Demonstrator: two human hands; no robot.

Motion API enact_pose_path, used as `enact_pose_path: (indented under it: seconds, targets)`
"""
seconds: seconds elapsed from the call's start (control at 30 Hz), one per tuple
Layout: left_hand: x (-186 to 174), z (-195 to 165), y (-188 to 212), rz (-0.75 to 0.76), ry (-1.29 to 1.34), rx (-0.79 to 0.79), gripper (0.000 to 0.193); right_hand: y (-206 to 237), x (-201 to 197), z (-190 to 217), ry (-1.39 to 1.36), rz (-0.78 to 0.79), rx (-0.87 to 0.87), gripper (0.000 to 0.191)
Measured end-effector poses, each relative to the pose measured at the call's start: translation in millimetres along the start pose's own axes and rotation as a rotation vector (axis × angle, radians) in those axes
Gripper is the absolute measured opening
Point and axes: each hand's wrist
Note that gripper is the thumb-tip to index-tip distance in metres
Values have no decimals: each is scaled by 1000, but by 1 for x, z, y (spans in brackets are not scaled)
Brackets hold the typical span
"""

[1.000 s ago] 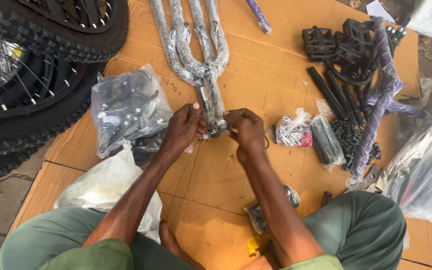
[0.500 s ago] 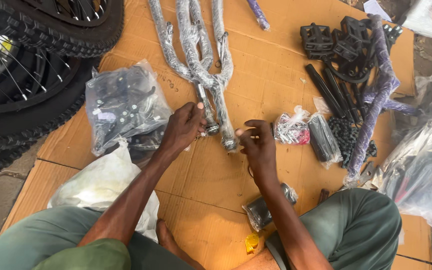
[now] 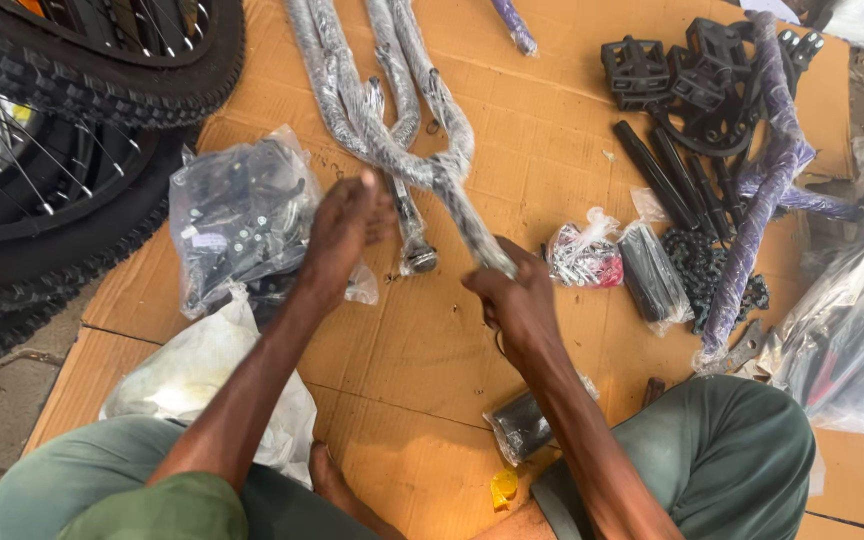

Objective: The person unpacks various bicycle parts from plastic bags, including mudguards and a fork, and uses a screwdriver to remove protective caps from the mudguards. The person then removes protective wrapping from the fork.

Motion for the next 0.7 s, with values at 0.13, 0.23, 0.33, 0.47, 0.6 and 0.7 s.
enact_pose_path:
  seconds: [0.13,0.23,0.33,0.47,0.6,0.7]
  targets:
    - [0,-13,-24,10,133,-142,63,24,-13,-1,-90,-30,-39,53]
    - [5,-4,-31,21,91,-161,65,18,-7,-2,127,-1,37,52]
    - [12,12,-28,60,23,-168,65,-2,6,2,275,17,-201,49]
    - [21,23,-18,148,16,-220,64,-29,34,-4,311,162,-406,57]
    - [22,14,-8,96,-79,-126,68,-49,16,-26,542,311,-327,56]
    - [22,4,-3,158,-182,-240,83,-68,-39,-37,565,22,-554,31]
Point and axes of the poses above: each hand's wrist, its own y-axis away from the middle knuckle, its own x-axis out of the palm, z = x × y, and after that the axes turned 2 degrees about x, right-handed
